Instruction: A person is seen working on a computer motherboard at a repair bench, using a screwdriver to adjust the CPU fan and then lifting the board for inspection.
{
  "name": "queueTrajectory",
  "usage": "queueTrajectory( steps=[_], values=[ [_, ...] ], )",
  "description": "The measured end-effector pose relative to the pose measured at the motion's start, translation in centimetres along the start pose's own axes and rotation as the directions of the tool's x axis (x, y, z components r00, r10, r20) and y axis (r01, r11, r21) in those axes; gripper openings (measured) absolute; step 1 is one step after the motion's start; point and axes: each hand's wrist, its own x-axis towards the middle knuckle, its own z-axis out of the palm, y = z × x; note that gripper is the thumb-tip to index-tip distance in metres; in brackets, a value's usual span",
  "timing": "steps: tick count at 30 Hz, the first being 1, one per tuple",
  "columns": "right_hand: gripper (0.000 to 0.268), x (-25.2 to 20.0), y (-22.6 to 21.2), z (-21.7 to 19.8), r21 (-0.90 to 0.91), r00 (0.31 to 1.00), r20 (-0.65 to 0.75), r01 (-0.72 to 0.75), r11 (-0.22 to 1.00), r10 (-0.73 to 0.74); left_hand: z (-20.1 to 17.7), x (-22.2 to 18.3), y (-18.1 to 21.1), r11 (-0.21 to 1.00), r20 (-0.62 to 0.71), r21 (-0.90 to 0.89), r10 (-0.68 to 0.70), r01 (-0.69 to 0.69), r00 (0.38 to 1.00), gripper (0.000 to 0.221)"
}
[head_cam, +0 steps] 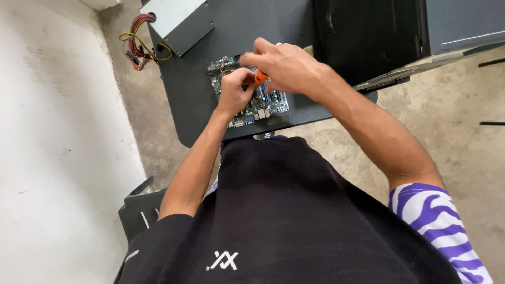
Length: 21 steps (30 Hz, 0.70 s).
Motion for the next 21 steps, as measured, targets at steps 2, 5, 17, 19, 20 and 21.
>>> queueTrajectory(
  steps=[2, 5, 17, 19, 20, 21],
  values=[
    [0.024, -0.1, 1.1, 0.6, -0.031, 0.942, -0.195, 0.272, 0.962, -0.273, -0.3, 0.2, -0.6, 0.998, 0.078, 0.046, 0.047, -0.051, 0.996, 0.004],
    [0.051, 2.0, 0.9, 2.4, -0.063, 0.988, -0.134, 0.071, 0.996, -0.079, -0.7, 0.4, 0.2, 0.991, 0.133, 0.075, 0.101, -0.111, 0.986, 0.027],
    [0.059, 2.4, -0.7, -0.3, -0.170, 0.996, -0.006, -0.091, 0.981, 0.092, -1.3, 0.4, 0.1, 0.987, 0.104, 0.030, 0.152, -0.156, 0.983, 0.010],
    [0.062, 2.4, -1.7, -1.1, -0.181, 0.984, 0.044, -0.162, 0.970, 0.172, -0.9, 0.3, -0.6, 0.989, 0.065, 0.053, 0.135, -0.138, 0.989, 0.011],
    [0.066, 2.5, -2.1, -1.6, -0.197, 0.964, 0.092, -0.230, 0.953, 0.251, -0.7, 0.3, -1.1, 0.990, 0.023, 0.074, 0.119, -0.120, 0.993, 0.018],
    [0.066, 1.9, -1.9, -1.5, -0.192, 0.964, 0.096, -0.228, 0.955, 0.250, -0.8, 0.2, -1.1, 0.991, 0.025, 0.075, 0.113, -0.115, 0.993, 0.018]
  ],
)
